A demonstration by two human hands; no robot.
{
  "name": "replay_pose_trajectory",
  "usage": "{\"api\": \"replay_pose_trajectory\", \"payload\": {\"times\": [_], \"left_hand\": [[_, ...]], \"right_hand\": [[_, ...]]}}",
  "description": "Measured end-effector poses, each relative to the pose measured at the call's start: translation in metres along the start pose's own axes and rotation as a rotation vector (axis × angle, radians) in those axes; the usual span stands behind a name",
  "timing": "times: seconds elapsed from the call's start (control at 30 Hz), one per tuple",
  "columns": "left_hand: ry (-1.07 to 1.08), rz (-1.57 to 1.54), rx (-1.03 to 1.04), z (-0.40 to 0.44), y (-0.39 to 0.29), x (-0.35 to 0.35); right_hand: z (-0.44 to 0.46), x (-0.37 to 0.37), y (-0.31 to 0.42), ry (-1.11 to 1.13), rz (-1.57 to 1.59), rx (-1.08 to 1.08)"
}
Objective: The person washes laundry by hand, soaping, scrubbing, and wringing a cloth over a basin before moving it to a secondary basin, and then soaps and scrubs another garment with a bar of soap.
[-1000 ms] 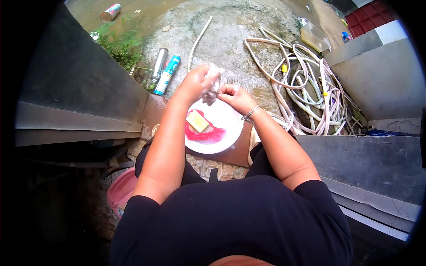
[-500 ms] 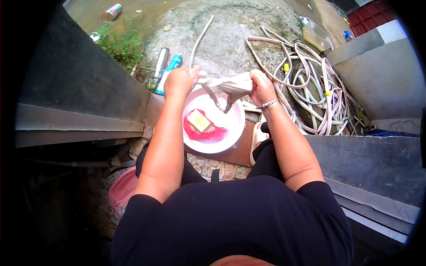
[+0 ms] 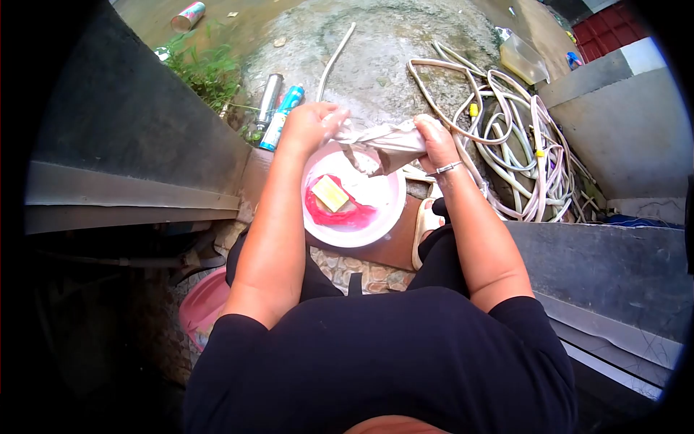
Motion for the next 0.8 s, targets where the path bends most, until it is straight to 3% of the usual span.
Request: {"api": "replay_pose_trajectory", "payload": {"times": [0.03,0.1,0.13,0.3,0.37,0.47,0.57,0.63,0.73,0.8], "left_hand": [[0.0,0.002,-0.001,0.0,-0.004,-0.003],[0.312,-0.189,-0.235,-0.004,-0.008,0.003],[0.347,-0.284,-0.264,-0.011,-0.032,-0.006],[0.347,-0.399,-0.35,-0.01,-0.018,0.003],[0.307,-0.16,-0.256,-0.009,-0.015,0.0],[0.343,-0.206,-0.233,-0.007,0.002,0.006],[0.323,-0.214,-0.195,-0.007,-0.003,0.007],[0.284,-0.233,-0.172,-0.006,-0.011,0.007],[0.276,-0.402,-0.153,-0.008,-0.021,0.009],[0.404,-0.476,-0.231,-0.011,-0.031,0.011]], "right_hand": [[0.0,0.001,0.0,0.007,0.039,0.006],[0.002,-0.003,-0.006,0.004,0.062,0.033],[0.003,-0.003,-0.006,-0.011,0.079,0.049],[0.006,-0.015,-0.004,-0.081,0.074,0.059],[0.012,-0.025,-0.001,-0.122,0.062,0.019],[0.011,-0.031,0.004,-0.164,0.184,0.047],[0.014,-0.04,0.0,-0.177,0.028,0.008],[0.015,-0.047,-0.009,-0.198,-0.268,0.001],[0.017,-0.046,-0.024,-0.161,-0.481,0.013],[0.014,-0.036,-0.032,-0.098,-0.667,0.001]]}}
Point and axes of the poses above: each hand's wrist, its own z-axis towards the middle knuckle, its own x-axis out of the palm, y = z × x, the point moved 3 cm from there along z, towards the middle knuckle, and after that the axes turned 8 degrees about z, right-handed, at the moved point
